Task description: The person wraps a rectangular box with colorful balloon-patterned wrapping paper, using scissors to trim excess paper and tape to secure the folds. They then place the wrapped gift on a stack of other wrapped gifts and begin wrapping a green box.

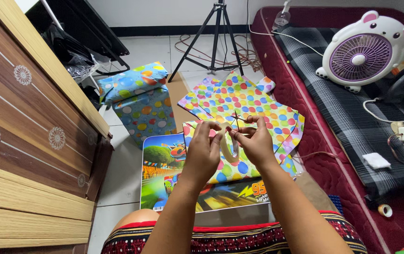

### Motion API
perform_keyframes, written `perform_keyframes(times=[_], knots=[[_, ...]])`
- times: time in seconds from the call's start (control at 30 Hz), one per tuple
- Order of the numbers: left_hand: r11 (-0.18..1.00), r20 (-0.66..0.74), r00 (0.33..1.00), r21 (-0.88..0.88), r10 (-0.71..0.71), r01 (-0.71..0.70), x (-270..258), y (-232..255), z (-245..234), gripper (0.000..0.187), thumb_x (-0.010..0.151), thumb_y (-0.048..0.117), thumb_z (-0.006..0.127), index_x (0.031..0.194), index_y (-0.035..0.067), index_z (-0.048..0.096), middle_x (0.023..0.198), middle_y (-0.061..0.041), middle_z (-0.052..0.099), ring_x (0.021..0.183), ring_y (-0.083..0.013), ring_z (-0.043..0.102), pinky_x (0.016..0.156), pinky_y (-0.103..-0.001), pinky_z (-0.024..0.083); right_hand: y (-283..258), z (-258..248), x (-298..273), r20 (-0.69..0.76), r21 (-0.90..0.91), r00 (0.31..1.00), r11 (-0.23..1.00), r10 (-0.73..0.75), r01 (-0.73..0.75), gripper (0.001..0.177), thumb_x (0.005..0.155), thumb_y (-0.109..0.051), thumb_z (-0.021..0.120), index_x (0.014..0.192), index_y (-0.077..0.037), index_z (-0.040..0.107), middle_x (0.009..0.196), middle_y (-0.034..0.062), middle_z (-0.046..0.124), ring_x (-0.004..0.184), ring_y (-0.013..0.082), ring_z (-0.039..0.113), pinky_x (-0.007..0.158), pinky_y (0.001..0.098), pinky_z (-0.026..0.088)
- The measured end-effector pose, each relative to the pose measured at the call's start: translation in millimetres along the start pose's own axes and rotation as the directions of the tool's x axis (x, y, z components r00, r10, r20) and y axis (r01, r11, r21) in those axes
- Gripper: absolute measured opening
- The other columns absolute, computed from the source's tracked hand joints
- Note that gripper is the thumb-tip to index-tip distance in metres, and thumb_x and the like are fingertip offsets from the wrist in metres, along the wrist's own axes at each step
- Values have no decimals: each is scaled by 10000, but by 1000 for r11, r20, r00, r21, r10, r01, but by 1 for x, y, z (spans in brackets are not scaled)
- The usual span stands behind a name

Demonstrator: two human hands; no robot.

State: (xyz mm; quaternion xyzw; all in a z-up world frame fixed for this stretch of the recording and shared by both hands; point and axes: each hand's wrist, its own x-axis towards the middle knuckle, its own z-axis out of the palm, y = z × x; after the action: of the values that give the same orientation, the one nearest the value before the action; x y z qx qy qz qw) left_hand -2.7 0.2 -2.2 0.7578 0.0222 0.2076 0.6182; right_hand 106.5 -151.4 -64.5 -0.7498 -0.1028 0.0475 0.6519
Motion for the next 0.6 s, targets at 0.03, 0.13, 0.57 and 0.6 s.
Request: perform_keyframes(times=[0.03,0.13,0.57,0.6], knots=[[992,-47,996,101,80,-75,-1,-2,-1,118,1013,47,590,1128,29,569,1143,-157,646,961,-271,732,810,-361,593,-1,0,0,0,-16,1000,1000,-4,4,528,854,-112,791,1230,-35,428,980,165,749,855,178,735,694,277,565],[973,-101,986,200,135,-113,-2,-5,1,164,968,-18,561,1121,40,581,1080,-148,676,958,-293,727,805,-382,582,-2,3,-3,6,-24,1000,1000,-10,10,530,849,-122,794,1229,-34,435,983,167,763,864,179,749,715,271,570],[990,76,993,-116,91,-82,-2,-5,-1,421,927,-9,656,1248,109,411,1227,-165,580,1090,-284,702,850,-381,607,7,2,0,74,-27,997,999,24,-22,536,840,-153,805,1218,-25,447,1013,192,757,902,195,767,763,295,595],[996,85,995,-78,58,-52,-2,-5,-1,414,921,-8,647,1248,111,423,1239,-162,581,1064,-291,711,842,-383,605,5,1,0,84,-63,996,998,28,-23,566,819,-181,821,1221,-31,453,1034,180,752,913,187,762,762,296,594]])
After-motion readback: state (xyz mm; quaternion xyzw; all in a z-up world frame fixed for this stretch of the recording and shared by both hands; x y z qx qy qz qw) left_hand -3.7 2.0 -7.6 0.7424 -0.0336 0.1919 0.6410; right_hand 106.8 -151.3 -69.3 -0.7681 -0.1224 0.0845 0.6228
